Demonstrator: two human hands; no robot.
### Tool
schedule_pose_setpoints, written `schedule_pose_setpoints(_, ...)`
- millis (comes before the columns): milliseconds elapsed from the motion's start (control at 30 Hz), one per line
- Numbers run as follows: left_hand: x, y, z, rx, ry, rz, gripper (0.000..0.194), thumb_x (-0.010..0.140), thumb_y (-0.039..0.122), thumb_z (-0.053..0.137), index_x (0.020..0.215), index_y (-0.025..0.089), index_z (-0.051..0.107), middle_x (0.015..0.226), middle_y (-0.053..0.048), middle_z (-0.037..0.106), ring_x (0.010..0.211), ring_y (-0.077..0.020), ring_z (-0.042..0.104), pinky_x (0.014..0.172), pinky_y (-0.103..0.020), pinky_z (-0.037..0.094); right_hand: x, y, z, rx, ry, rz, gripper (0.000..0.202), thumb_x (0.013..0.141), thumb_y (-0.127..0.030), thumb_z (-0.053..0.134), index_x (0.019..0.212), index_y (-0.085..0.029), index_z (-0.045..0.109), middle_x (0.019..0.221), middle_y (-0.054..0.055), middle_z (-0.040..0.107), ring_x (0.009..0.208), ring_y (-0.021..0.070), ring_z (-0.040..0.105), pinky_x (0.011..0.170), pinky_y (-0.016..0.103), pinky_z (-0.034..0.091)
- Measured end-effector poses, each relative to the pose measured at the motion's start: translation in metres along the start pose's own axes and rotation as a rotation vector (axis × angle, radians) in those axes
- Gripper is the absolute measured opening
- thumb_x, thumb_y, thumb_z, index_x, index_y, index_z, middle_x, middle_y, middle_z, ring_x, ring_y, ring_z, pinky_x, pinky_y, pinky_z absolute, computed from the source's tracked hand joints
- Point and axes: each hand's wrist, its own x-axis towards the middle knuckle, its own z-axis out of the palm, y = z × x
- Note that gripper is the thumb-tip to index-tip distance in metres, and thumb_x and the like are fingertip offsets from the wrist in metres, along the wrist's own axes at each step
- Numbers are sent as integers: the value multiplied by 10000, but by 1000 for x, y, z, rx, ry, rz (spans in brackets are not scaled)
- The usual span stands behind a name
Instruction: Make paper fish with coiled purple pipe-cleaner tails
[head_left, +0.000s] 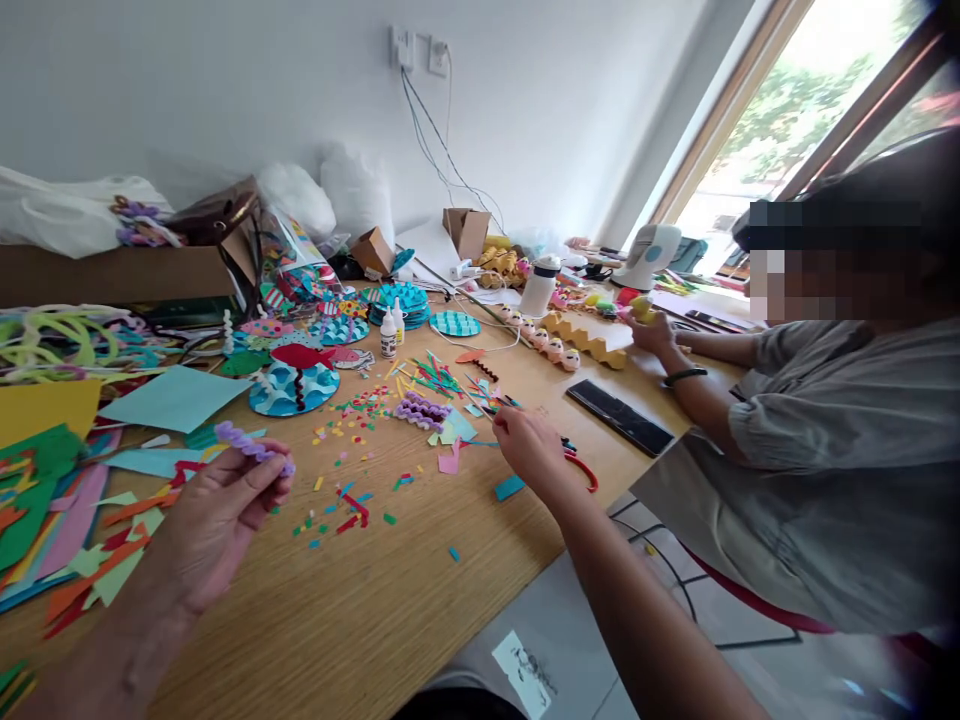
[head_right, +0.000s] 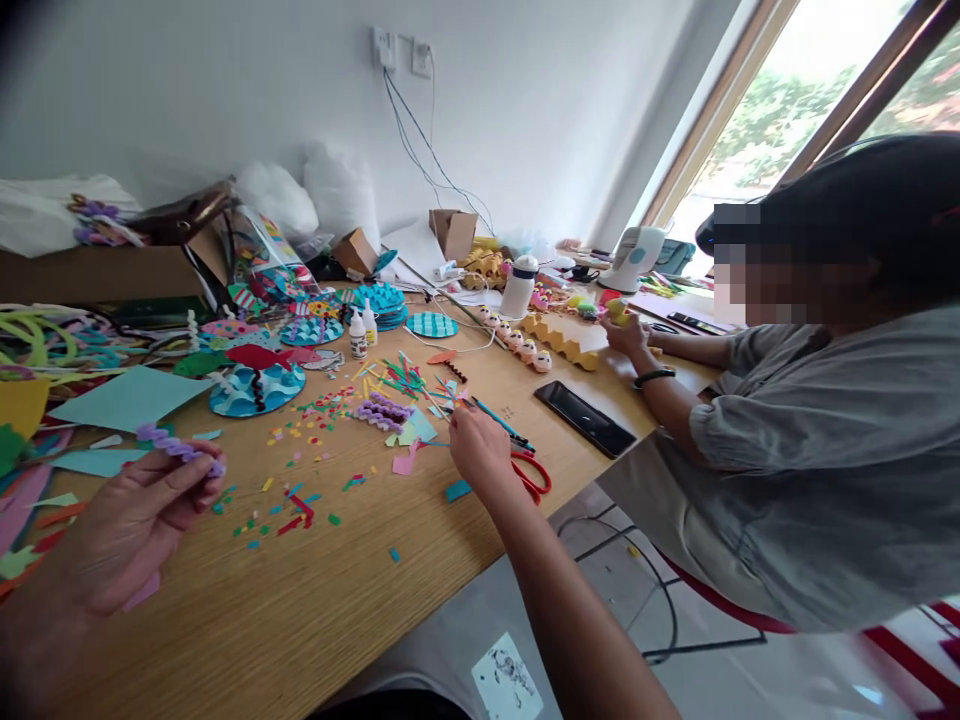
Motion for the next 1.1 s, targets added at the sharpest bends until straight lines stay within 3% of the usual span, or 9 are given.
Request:
schedule_pose_setpoints(133,-7,-7,11,60,-71,-62,308,467,282,811,723,201,660,645,28,614,596,-89,539,545,-163,478,-3,1,6,-46,-44,-37,215,815,-186,434,810,-159,648,907,123,644,816,227,578,595,276,342)
schedule_pose_setpoints(267,-8,-13,13,98,-113,-47,252,489,287,799,650,176,640,658,25,607,588,-85,523,548,-177,455,-13,-39,-6,299,-20,-305,161,801,-160,469,790,-160,630,800,57,636,740,153,557,643,254,362)
schedule_pose_setpoints(333,-6,-15,12,117,-122,-17,230,500,278,792,624,163,636,645,27,593,560,-71,486,519,-168,424,-17,-70,-5,623,-244,-468,94,774,-166,518,775,-171,612,723,6,617,661,112,545,588,220,367)
schedule_pose_setpoints(433,-4,-17,9,92,-100,-6,228,501,279,784,614,154,631,582,36,564,512,-63,439,474,-169,379,-19,-117,6,942,-543,-581,74,736,-211,592,799,-176,578,698,-19,590,625,92,529,559,208,384)
schedule_pose_setpoints(533,0,-17,6,15,-82,5,221,512,265,771,636,159,623,551,43,549,514,-70,444,472,-173,364,-14,-150,20,1211,-740,-519,133,696,-223,635,742,-176,520,644,-38,564,585,81,523,544,208,400)
schedule_pose_setpoints(633,2,-18,2,-30,-100,44,193,557,250,748,670,164,617,575,40,554,548,-75,469,500,-175,372,-10,-163,28,1456,-879,-381,257,640,-316,700,720,-172,502,599,-49,569,542,70,525,536,202,407)
schedule_pose_setpoints(767,5,-18,-3,-28,-147,30,222,620,225,718,812,180,614,663,35,575,573,-72,487,530,-181,390,-9,-162,35,1628,-930,-273,355,555,-372,761,696,-156,517,569,-48,587,504,51,515,520,181,386)
schedule_pose_setpoints(900,8,-16,-8,-10,-150,48,327,654,215,702,959,222,584,667,53,562,565,-68,491,558,-187,406,-7,-156,39,1671,-870,-237,350,556,-358,767,708,-157,523,568,-48,596,496,51,515,511,180,376)
schedule_pose_setpoints(1100,17,-19,-16,137,-43,153,164,672,302,685,757,177,621,583,32,567,530,-82,494,495,-185,388,-3,-149,38,1640,-759,-305,299,575,-344,745,689,-150,548,564,-48,587,488,53,506,520,198,387)
